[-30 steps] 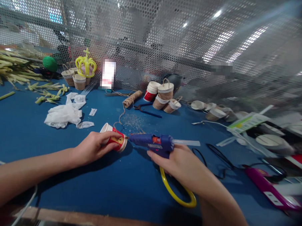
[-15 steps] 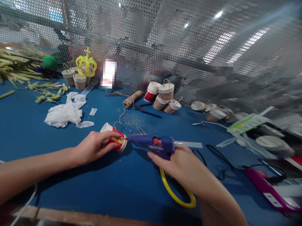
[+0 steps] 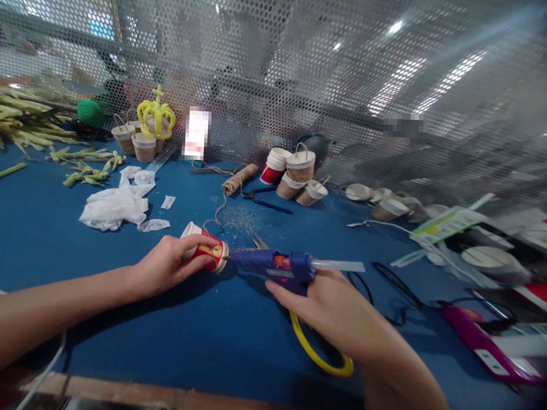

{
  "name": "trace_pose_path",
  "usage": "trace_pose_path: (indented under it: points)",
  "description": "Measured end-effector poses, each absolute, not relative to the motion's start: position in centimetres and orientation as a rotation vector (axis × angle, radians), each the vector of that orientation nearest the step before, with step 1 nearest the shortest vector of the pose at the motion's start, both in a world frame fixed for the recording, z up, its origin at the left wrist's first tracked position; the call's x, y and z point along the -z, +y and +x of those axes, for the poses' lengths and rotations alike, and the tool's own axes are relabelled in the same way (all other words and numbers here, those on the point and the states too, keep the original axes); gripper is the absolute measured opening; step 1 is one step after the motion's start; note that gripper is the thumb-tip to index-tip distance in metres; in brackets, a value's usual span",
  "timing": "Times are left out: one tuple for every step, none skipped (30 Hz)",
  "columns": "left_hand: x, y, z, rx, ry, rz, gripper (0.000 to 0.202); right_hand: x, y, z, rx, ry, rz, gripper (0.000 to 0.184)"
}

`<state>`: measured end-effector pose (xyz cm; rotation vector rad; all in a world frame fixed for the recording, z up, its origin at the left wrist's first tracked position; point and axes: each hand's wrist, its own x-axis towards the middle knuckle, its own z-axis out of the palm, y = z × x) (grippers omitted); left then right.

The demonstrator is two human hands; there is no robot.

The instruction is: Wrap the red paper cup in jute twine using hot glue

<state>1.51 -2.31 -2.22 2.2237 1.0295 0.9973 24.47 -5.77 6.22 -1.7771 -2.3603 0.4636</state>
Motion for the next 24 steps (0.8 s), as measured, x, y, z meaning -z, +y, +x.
trace_pose_path:
  points:
    - [2.25,-2.30,1.48,-0.991,1.039,2.219,0.025,-6.15,-5.77,24.49,-0.460,-2.358,-1.775,0.029]
    - [2.27,-2.29,1.46,-0.985,1.051,2.216,0.025,-6.08,-5.77,24.53,-0.456,-2.357,-1.772,0.029]
    - [2.30,-2.27,1.43,-0.976,1.063,2.214,0.025,-6.02,-5.77,24.55,-0.452,-2.357,-1.772,0.028]
    - [2.31,-2.25,1.40,-0.968,1.075,2.214,0.026,-5.97,-5.78,24.57,-0.450,-2.359,-1.774,0.028]
    - [2.30,-2.23,1.38,-0.958,1.086,2.211,0.026,-5.93,-5.80,24.56,-0.456,-2.361,-1.781,0.027]
    - [2.28,-2.20,1.37,-0.952,1.095,2.203,0.026,-5.91,-5.81,24.52,-0.466,-2.365,-1.789,0.027]
    - [2.26,-2.18,1.36,-0.947,1.099,2.193,0.027,-5.91,-5.83,24.47,-0.473,-2.369,-1.794,0.027]
    - [2.23,-2.15,1.37,-0.944,1.104,2.181,0.027,-5.92,-5.85,24.39,-0.479,-2.376,-1.791,0.027]
    - [2.20,-2.13,1.38,-0.946,1.109,2.172,0.028,-5.93,-5.87,24.32,-0.479,-2.385,-1.786,0.027]
    - [2.19,-2.10,1.39,-0.948,1.115,2.164,0.028,-5.94,-5.88,24.24,-0.475,-2.394,-1.776,0.027]
    - [2.18,-2.09,1.40,-0.947,1.120,2.157,0.028,-5.95,-5.90,24.19,-0.466,-2.404,-1.766,0.027]
    - [2.19,-2.07,1.42,-0.946,1.124,2.152,0.028,-5.95,-5.91,24.15,-0.459,-2.412,-1.755,0.026]
    - [2.19,-2.07,1.43,-0.944,1.127,2.147,0.028,-5.96,-5.91,24.14,-0.458,-2.415,-1.749,0.025]
    - [2.20,-2.06,1.45,-0.942,1.127,2.143,0.028,-5.97,-5.92,24.14,-0.460,-2.416,-1.744,0.025]
    - [2.20,-2.07,1.47,-0.940,1.124,2.141,0.028,-5.98,-5.92,24.17,-0.463,-2.416,-1.736,0.025]
    - [2.19,-2.07,1.48,-0.941,1.122,2.141,0.028,-5.99,-5.92,24.20,-0.466,-2.415,-1.725,0.025]
    - [2.19,-2.08,1.50,-0.947,1.117,2.143,0.027,-6.01,-5.90,24.25,-0.473,-2.414,-1.715,0.026]
    - [2.18,-2.08,1.50,-0.955,1.111,2.146,0.027,-6.02,-5.87,24.29,-0.480,-2.410,-1.708,0.026]
    - [2.19,-2.08,1.50,-0.962,1.106,2.150,0.027,-6.03,-5.84,24.34,-0.490,-2.401,-1.708,0.027]
    - [2.20,-2.08,1.50,-0.968,1.102,2.153,0.026,-6.04,-5.79,24.38,-0.505,-2.388,-1.710,0.028]
    - [2.24,-2.08,1.48,-0.976,1.098,2.157,0.026,-6.05,-5.73,24.42,-0.522,-2.370,-1.715,0.028]
    - [2.29,-2.09,1.46,-0.980,1.093,2.162,0.026,-6.06,-5.66,24.45,-0.535,-2.353,-1.719,0.028]
    - [2.35,-2.10,1.44,-0.982,1.090,2.172,0.026,-6.07,-5.58,24.47,-0.538,-2.337,-1.720,0.028]
    - [2.42,-2.12,1.41,-0.981,1.087,2.186,0.026,-6.07,-5.50,24.48,-0.534,-2.324,-1.716,0.028]
